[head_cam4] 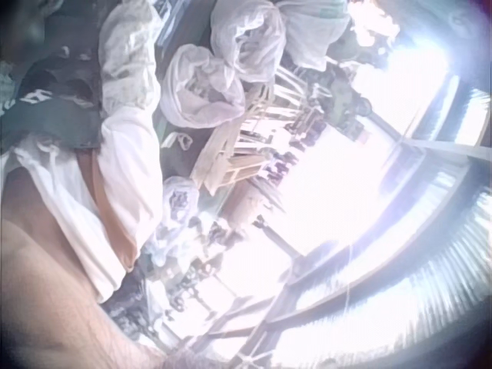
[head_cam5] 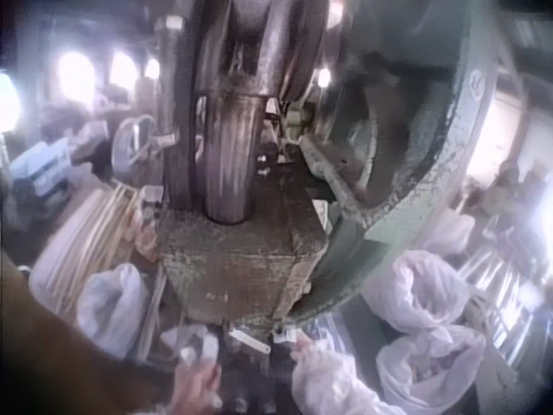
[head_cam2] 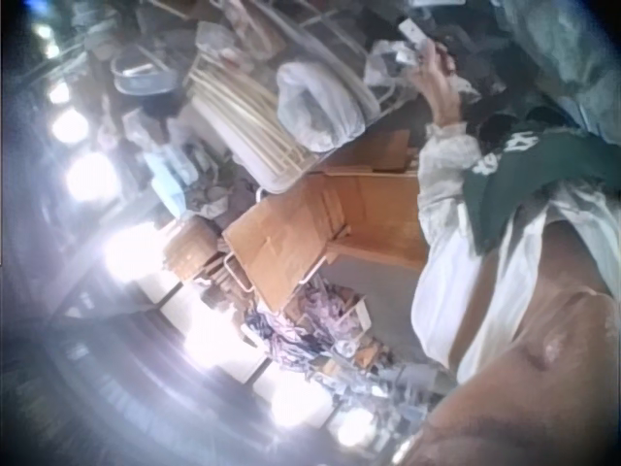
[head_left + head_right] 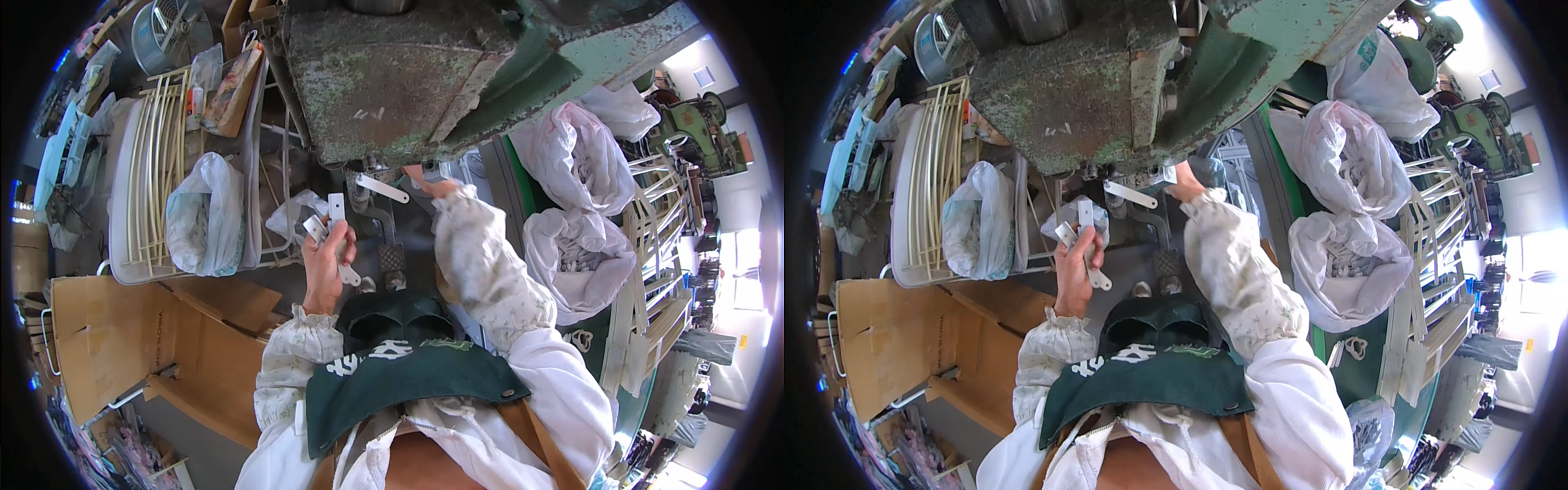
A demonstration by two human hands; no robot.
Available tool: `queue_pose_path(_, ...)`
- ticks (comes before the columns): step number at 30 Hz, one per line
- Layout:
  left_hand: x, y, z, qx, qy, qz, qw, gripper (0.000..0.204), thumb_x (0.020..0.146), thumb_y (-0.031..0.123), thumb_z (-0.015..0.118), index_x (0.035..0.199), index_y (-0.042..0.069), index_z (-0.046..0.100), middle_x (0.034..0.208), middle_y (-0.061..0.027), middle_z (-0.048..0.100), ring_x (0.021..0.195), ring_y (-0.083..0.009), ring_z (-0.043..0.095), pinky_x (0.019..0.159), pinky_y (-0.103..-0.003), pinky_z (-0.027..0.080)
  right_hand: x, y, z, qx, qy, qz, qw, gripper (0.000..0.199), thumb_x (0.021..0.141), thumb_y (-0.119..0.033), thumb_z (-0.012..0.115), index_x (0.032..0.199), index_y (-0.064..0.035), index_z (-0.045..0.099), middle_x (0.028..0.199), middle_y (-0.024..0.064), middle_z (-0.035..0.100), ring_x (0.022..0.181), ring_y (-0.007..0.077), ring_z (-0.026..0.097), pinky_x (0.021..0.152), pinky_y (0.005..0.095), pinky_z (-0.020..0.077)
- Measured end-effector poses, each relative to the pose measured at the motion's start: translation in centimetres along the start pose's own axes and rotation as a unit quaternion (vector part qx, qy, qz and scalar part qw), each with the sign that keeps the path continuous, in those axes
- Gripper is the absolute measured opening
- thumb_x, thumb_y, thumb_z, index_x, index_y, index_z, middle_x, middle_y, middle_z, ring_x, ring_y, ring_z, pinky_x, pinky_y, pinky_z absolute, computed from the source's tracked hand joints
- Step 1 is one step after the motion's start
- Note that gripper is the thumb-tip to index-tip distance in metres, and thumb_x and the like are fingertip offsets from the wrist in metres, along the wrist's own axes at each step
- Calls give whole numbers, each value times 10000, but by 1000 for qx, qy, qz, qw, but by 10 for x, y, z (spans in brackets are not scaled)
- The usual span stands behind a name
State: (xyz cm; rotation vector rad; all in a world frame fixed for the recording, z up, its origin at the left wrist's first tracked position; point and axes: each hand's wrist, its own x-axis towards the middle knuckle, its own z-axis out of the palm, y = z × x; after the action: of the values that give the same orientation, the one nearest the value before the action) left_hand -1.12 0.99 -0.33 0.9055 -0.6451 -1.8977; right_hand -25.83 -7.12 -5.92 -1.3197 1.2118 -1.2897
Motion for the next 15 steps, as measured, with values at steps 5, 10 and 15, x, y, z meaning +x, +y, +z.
queue_pose_path(5,-1,6,-5,-24,-13,8,1000,201,901,129,573,1044,-10,557,819,-115,630,496,-113,479,435,-227,323,-23,-85,30,-20,-57,167,984,177,795,-103,703,951,-23,685,900,58,657,822,138,569,695,295,465)
queue_pose_path(10,-4,16,7,66,0,3,998,187,909,141,577,1013,-13,554,773,-113,632,500,-136,540,424,-240,369,-19,-74,38,-74,13,172,982,254,743,-188,770,914,-25,677,867,32,656,767,104,557,670,283,464)
queue_pose_path(15,4,27,19,87,-25,9,996,175,909,155,582,970,-5,548,726,-97,611,473,-135,535,404,-237,365,-39,-103,30,-119,1,45,992,265,761,-221,775,874,-9,665,807,30,655,710,104,560,647,285,462)
